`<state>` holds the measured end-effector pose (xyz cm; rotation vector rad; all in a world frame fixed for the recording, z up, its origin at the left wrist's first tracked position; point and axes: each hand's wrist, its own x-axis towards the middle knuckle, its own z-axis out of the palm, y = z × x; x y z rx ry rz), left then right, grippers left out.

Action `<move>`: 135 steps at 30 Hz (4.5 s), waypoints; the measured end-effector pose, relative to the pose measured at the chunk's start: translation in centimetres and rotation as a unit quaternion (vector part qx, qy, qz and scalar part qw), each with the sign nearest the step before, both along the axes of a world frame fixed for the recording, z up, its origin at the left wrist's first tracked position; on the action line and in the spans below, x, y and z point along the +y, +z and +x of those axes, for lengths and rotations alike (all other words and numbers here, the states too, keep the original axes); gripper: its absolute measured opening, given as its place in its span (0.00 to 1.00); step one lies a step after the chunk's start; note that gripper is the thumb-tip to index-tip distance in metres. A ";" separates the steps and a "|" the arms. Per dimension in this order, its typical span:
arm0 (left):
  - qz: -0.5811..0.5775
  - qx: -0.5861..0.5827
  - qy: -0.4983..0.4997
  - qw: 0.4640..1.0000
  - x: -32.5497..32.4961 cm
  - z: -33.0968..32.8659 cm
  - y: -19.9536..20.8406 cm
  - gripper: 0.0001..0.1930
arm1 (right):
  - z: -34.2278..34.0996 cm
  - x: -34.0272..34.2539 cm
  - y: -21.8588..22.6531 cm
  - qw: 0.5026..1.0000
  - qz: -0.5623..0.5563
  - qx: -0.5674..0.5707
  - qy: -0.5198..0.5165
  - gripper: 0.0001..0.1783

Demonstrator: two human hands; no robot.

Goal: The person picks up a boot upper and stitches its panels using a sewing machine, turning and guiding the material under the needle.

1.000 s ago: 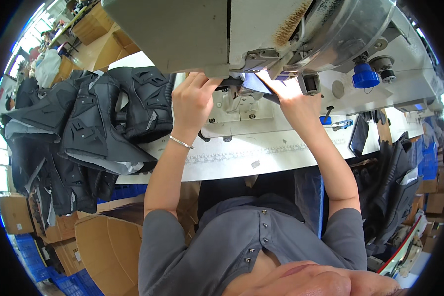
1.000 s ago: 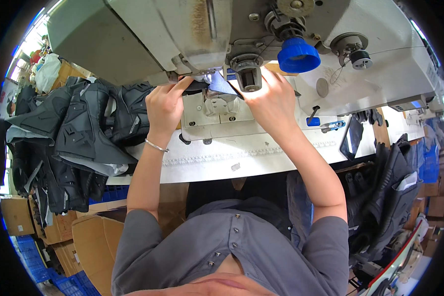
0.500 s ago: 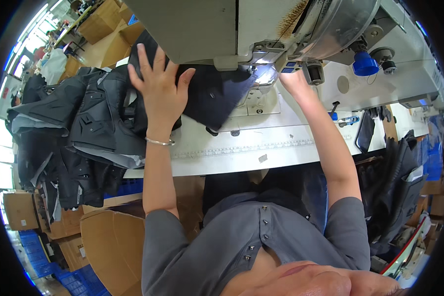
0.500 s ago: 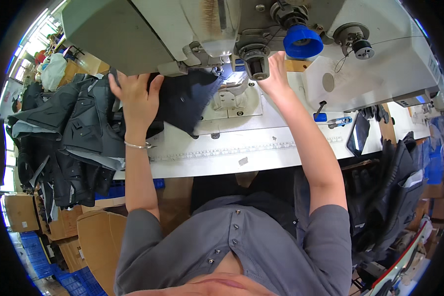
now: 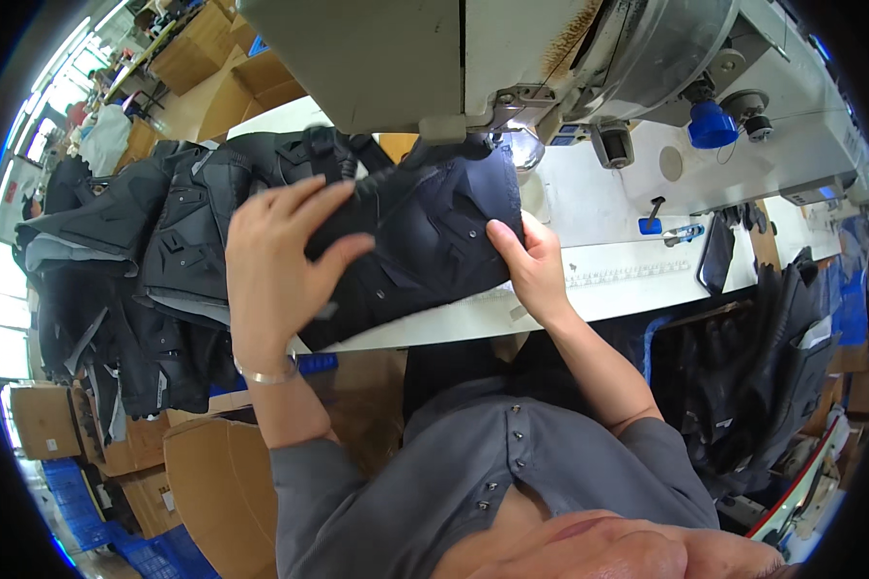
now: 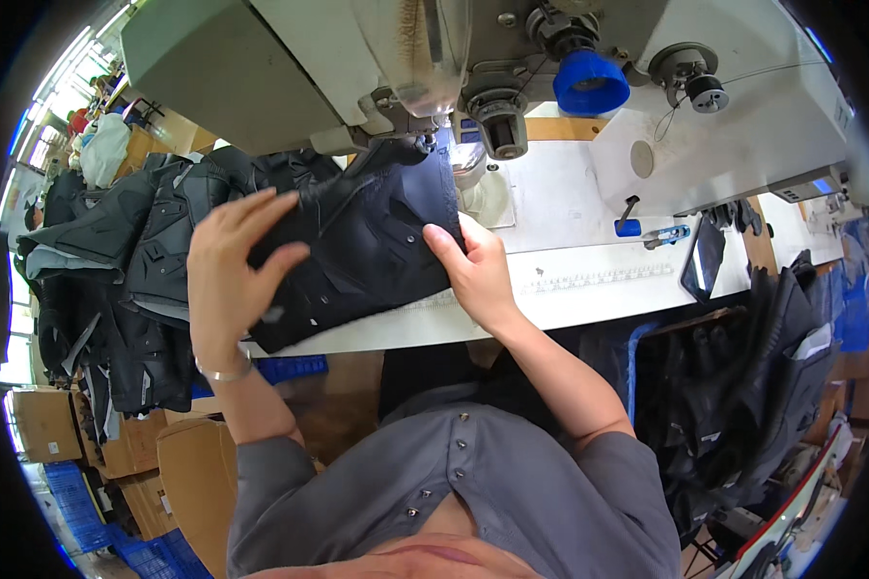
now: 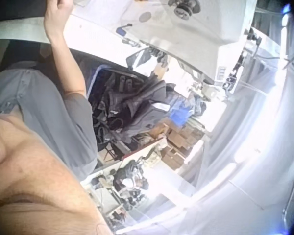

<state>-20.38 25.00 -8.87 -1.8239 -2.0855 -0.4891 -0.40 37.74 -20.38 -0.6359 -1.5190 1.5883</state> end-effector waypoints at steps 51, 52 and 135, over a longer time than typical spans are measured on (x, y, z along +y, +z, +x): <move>0.104 -0.164 -0.242 0.951 -0.9 13.5 -3.8 0.12 | 1.8 14.0 3.1 0.931 0.333 -0.147 0.011 0.18; 0.100 -0.167 -0.240 0.951 -0.9 13.6 -3.7 0.12 | 1.8 14.4 2.5 0.931 0.334 -0.147 0.009 0.18; 0.046 -0.005 -0.033 0.998 -1.6 12.2 -0.9 0.27 | 2.2 11.2 2.3 0.999 -0.031 -0.035 -0.006 0.03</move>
